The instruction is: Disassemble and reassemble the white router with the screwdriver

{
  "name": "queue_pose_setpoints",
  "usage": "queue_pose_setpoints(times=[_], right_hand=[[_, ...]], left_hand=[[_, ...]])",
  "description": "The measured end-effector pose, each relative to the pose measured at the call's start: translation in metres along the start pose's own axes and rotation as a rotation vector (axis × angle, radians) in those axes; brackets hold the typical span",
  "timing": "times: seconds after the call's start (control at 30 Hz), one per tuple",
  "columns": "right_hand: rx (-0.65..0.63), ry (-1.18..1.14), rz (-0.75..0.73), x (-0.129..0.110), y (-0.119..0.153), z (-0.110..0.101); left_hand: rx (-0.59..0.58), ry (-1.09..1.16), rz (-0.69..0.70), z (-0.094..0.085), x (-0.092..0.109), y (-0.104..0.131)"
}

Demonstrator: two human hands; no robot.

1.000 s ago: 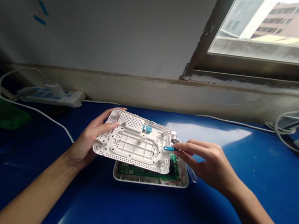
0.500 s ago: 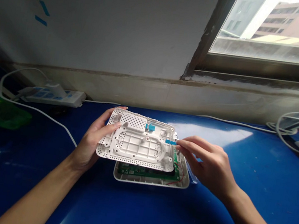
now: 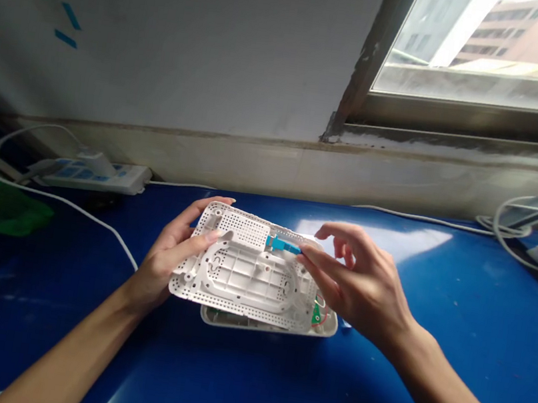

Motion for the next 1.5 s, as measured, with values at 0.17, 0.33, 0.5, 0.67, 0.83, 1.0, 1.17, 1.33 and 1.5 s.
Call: queue_pose_setpoints(times=[0.17,0.33,0.5,0.67,0.83,1.0,1.17,1.33,1.5], right_hand=[[-0.007,-0.031,0.022,0.004,0.003,0.001],[-0.01,-0.037,0.05,0.003,0.002,0.003],[-0.035,-0.15,0.04,0.002,0.003,0.007],[-0.046,-0.284,0.152,0.002,0.008,0.011],[-0.042,-0.306,0.152,0.0,0.007,0.012],[-0.101,-0.336,0.109,-0.003,0.007,0.012],[-0.124,-0.212,0.006,-0.002,0.007,0.013],[-0.106,-0.205,-0.005,-0.002,0.004,0.013],[-0.093,-0.227,0.046,-0.003,0.006,0.014]], left_hand=[[-0.029,0.0,-0.014,0.0,0.0,0.0],[-0.01,0.008,-0.012,0.0,0.0,0.0],[-0.023,0.012,-0.004,0.0,-0.002,0.0],[-0.031,0.022,-0.017,0.0,-0.005,0.0],[-0.06,0.014,-0.047,0.001,-0.005,0.002],[-0.073,0.021,-0.05,0.001,-0.003,0.002],[-0.087,0.014,-0.068,0.0,-0.002,0.001],[-0.079,0.022,-0.071,0.002,-0.003,0.002],[-0.1,0.033,-0.075,0.001,-0.005,0.0]])
Point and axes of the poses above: each hand's wrist, its own y-axis away from the middle knuckle, its own z-axis out of the palm, x = y × z, the point moved 1 cm from there along -y, towards the middle knuckle, and after that the axes turned 8 degrees about x, right-handed, at the moved point
